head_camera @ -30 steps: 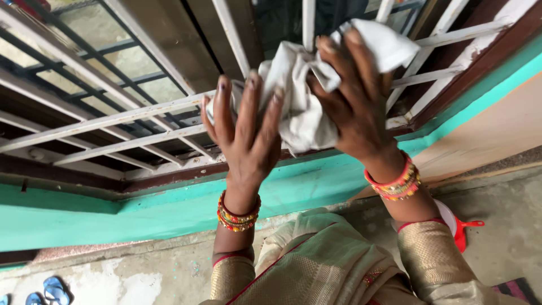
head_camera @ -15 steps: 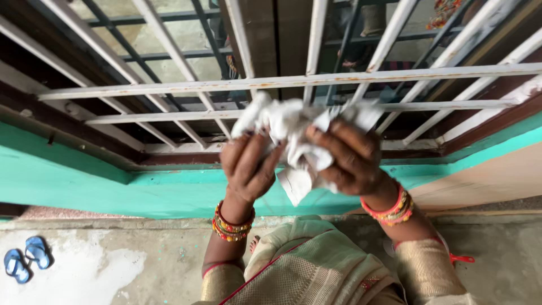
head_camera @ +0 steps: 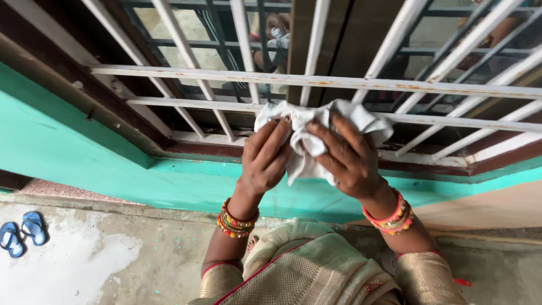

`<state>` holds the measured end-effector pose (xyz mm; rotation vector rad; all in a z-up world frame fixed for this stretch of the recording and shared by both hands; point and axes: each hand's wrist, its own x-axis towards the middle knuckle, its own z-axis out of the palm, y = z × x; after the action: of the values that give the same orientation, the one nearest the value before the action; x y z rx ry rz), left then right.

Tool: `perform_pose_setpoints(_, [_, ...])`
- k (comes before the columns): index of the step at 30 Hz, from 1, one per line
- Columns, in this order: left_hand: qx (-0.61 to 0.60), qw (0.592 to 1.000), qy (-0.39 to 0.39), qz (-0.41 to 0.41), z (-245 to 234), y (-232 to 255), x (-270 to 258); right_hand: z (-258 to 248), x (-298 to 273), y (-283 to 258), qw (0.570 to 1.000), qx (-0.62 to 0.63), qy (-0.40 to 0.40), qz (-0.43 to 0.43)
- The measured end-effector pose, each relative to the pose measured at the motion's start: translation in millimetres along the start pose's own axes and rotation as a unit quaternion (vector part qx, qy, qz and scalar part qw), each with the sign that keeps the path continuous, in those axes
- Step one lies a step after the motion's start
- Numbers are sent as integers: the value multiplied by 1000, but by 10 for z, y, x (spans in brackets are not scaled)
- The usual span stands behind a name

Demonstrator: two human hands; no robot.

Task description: The person cleans a window grill by wiping the metal bars and window frame with a cloth.

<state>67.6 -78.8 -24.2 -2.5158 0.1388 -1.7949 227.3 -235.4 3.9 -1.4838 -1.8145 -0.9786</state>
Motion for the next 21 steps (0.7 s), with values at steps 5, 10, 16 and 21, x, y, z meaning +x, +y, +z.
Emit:
perform_pose_setpoints(5, [95,994,27,-45,-249,-49,111,24,271,8,999,37,22,-3])
perform_pose_setpoints(10, [179,975,-18,-130,-359,-354,132,308,798,-212,997,-77,-11,9])
perform_pose_setpoints(16, [149,975,94,-135,-661,-753,-290,770,1331,-613,996,-12,-56,-73])
perform_pose_setpoints(21, [294,892,172,-299,-900,-941,-404,1282,1918,-1008,988,-3,-15,-153])
